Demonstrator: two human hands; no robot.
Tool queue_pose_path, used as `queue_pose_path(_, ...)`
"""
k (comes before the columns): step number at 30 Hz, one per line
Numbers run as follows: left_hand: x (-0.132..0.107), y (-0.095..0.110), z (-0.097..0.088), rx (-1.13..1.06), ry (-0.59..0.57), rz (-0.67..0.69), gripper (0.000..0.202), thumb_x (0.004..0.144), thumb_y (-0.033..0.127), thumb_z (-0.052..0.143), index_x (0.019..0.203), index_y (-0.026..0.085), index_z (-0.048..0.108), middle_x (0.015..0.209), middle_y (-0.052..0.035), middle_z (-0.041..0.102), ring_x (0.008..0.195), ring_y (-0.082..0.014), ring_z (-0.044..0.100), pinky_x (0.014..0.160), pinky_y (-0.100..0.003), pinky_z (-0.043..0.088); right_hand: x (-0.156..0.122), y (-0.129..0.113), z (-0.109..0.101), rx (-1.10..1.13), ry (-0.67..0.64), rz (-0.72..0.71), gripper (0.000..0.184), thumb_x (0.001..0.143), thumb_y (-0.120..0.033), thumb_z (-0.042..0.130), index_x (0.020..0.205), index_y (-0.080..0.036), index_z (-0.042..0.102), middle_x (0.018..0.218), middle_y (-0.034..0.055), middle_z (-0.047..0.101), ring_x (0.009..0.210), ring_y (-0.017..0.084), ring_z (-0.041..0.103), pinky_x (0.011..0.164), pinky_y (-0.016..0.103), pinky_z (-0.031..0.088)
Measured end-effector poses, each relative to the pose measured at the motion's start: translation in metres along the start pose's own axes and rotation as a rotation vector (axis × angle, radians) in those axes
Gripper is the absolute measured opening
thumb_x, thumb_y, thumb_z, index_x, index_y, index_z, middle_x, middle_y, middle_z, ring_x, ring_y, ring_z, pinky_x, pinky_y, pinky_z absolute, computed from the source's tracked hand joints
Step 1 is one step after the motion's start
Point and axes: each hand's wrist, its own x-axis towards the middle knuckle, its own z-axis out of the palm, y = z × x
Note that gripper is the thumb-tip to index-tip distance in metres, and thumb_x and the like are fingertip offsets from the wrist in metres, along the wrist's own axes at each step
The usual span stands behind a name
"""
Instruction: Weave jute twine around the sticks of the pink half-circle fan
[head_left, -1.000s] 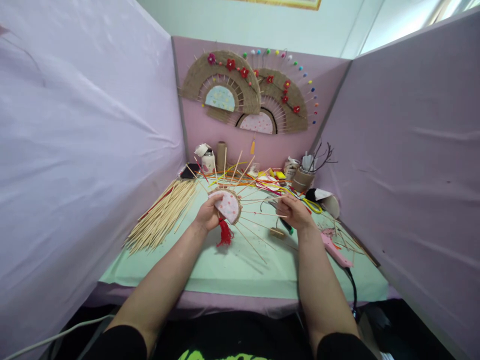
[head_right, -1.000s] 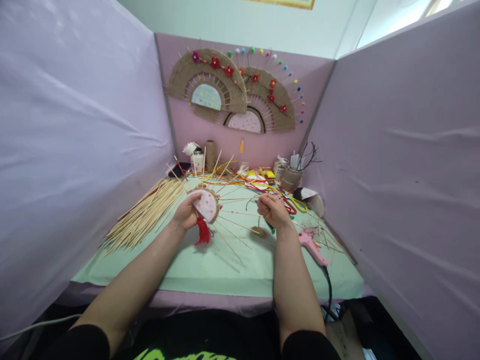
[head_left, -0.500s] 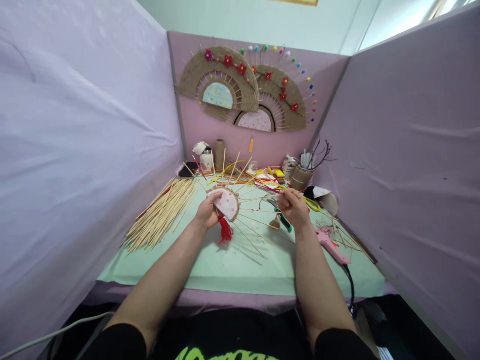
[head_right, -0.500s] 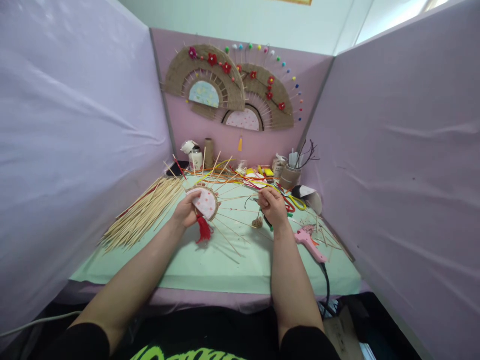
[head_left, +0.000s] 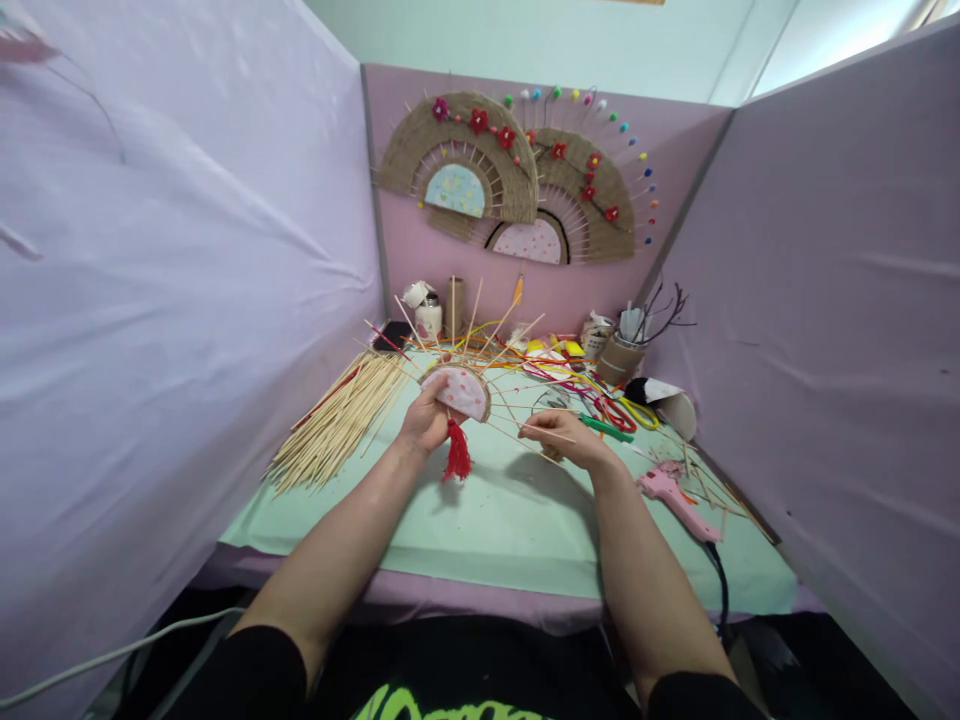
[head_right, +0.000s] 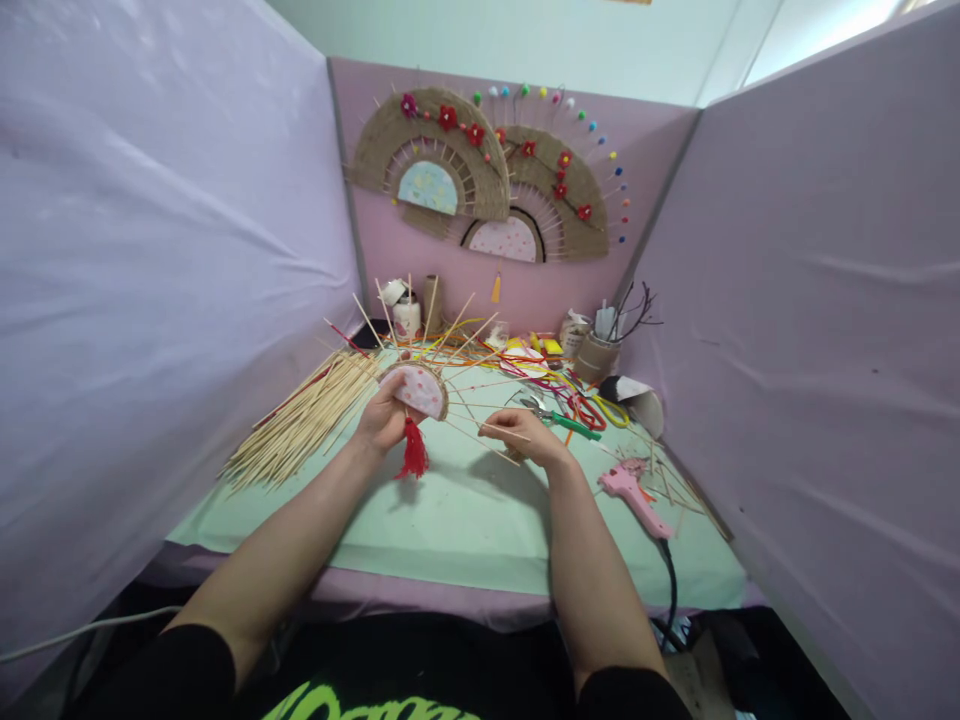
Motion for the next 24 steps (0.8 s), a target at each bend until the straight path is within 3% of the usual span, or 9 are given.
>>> queue_pose_path(4, -0.003, -0.004, 0.002, 0.015, -0.076, 0.007, 0.037, 0.088, 0.021, 0.053, 0.125, 0.022, 0.054, 0.104, -0.0041, 0.069, 0.098, -0.0157, 0.065, 0.091, -0.031, 0.049, -0.004, -0.005, 0.004, -0.048, -0.117, -0.014, 0.036, 0.072, -0.052, 0.065, 0.074, -0.016, 0.064, 0.047, -0.0075, 0.032, 0.043, 0.005, 0.025, 0.042, 0.021, 0.018)
queue_pose_path(9, -0.004, -0.01, 0.006, 0.014, -0.051, -0.003, 0.034, 0.092, 0.022, 0.046, 0.125, 0.02, 0.054, 0.101, -0.0043, 0.07, 0.093, -0.0131, 0.067, 0.088, -0.025, 0.05, -0.006, -0.013, 0.009, -0.149, -0.215, -0.047, 0.029, 0.073, -0.044, 0.063, 0.074, -0.015, 0.067, 0.054, -0.004, 0.044, 0.049, 0.007, 0.033, 0.046, 0.021, 0.023)
queue_pose_path(13, -0.006, -0.015, 0.005, 0.019, -0.058, -0.021, 0.036, 0.091, 0.027, 0.048, 0.127, 0.02, 0.052, 0.097, -0.0049, 0.071, 0.091, -0.0166, 0.068, 0.091, -0.034, 0.05, -0.005, -0.013, 0.014, -0.148, -0.298, -0.066, 0.024, 0.073, -0.039, 0.062, 0.072, -0.015, 0.065, 0.059, -0.0031, 0.049, 0.055, 0.008, 0.039, 0.052, 0.021, 0.029)
queue_pose_path(18, -0.01, -0.017, 0.004, 0.016, -0.171, -0.067, 0.042, 0.091, 0.035, 0.048, 0.131, 0.022, 0.047, 0.099, -0.0067, 0.07, 0.088, -0.0214, 0.068, 0.093, -0.051, 0.047, -0.001, -0.008, 0.018, -0.149, -0.354, -0.088, 0.023, 0.074, -0.038, 0.062, 0.068, -0.015, 0.06, 0.062, -0.003, 0.051, 0.058, 0.009, 0.043, 0.056, 0.021, 0.034)
queue_pose_path(24, -0.011, -0.016, 0.006, 0.01, -0.198, -0.037, 0.044, 0.091, 0.039, 0.046, 0.133, 0.028, 0.043, 0.101, -0.0063, 0.068, 0.094, -0.0243, 0.066, 0.087, -0.057, 0.048, 0.0, -0.006, 0.02, -0.105, -0.33, -0.077, 0.024, 0.074, -0.039, 0.063, 0.071, -0.016, 0.061, 0.062, -0.003, 0.053, 0.059, 0.01, 0.045, 0.059, 0.022, 0.036)
